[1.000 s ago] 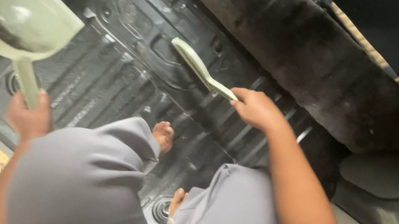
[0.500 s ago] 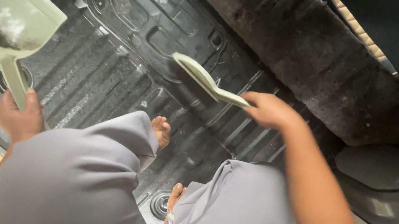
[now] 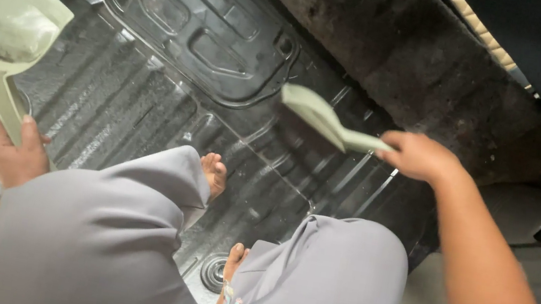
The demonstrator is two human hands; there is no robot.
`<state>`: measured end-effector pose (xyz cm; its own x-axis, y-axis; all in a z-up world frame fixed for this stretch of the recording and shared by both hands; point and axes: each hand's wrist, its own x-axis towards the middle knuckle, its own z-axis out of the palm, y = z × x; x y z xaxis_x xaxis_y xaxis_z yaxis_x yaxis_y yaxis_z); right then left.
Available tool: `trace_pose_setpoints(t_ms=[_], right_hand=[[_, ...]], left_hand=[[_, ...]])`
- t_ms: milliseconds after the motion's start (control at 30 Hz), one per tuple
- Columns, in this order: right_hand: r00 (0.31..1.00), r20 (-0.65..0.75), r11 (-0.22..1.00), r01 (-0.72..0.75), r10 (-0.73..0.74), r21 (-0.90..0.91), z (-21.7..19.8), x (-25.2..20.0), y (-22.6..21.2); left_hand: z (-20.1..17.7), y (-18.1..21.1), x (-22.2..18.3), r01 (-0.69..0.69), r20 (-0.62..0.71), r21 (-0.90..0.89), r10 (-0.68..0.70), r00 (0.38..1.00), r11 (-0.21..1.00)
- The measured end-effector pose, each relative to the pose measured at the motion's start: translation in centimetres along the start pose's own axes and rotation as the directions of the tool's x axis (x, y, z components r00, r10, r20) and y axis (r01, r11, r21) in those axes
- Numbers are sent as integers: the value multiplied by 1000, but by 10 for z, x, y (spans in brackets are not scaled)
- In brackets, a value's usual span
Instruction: Sweeping the interior floor of a vehicle using a hand brush and a dustpan to collect dirt and debris.
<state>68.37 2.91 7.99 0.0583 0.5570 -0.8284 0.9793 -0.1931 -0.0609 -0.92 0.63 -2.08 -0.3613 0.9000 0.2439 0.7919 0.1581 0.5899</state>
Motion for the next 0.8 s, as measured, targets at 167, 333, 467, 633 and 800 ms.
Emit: trace_pose_setpoints(t_ms=[167,333,467,633,800], right_hand=[[994,-106,996,13,-3,90,37,37,-48],[981,191,986,-6,39,-168,32,-19,-72],[988,126,971,-60,91,-233,3,-43,-63],[998,-9,996,-69,69,-48,30,6,-52],[970,199,925,-56,139,-376,56,12,16]], left_hand=[[5,-3,3,35,-17,71,-33,999,997],[-8,33,1,184,34,-34,-183,983,982],[-9,10,-3,122,25,-28,-121,992,992],[1,-56,2,-109,-75,268,133,988,957],[1,-33,-1,28,-35,148,-23,999,989]])
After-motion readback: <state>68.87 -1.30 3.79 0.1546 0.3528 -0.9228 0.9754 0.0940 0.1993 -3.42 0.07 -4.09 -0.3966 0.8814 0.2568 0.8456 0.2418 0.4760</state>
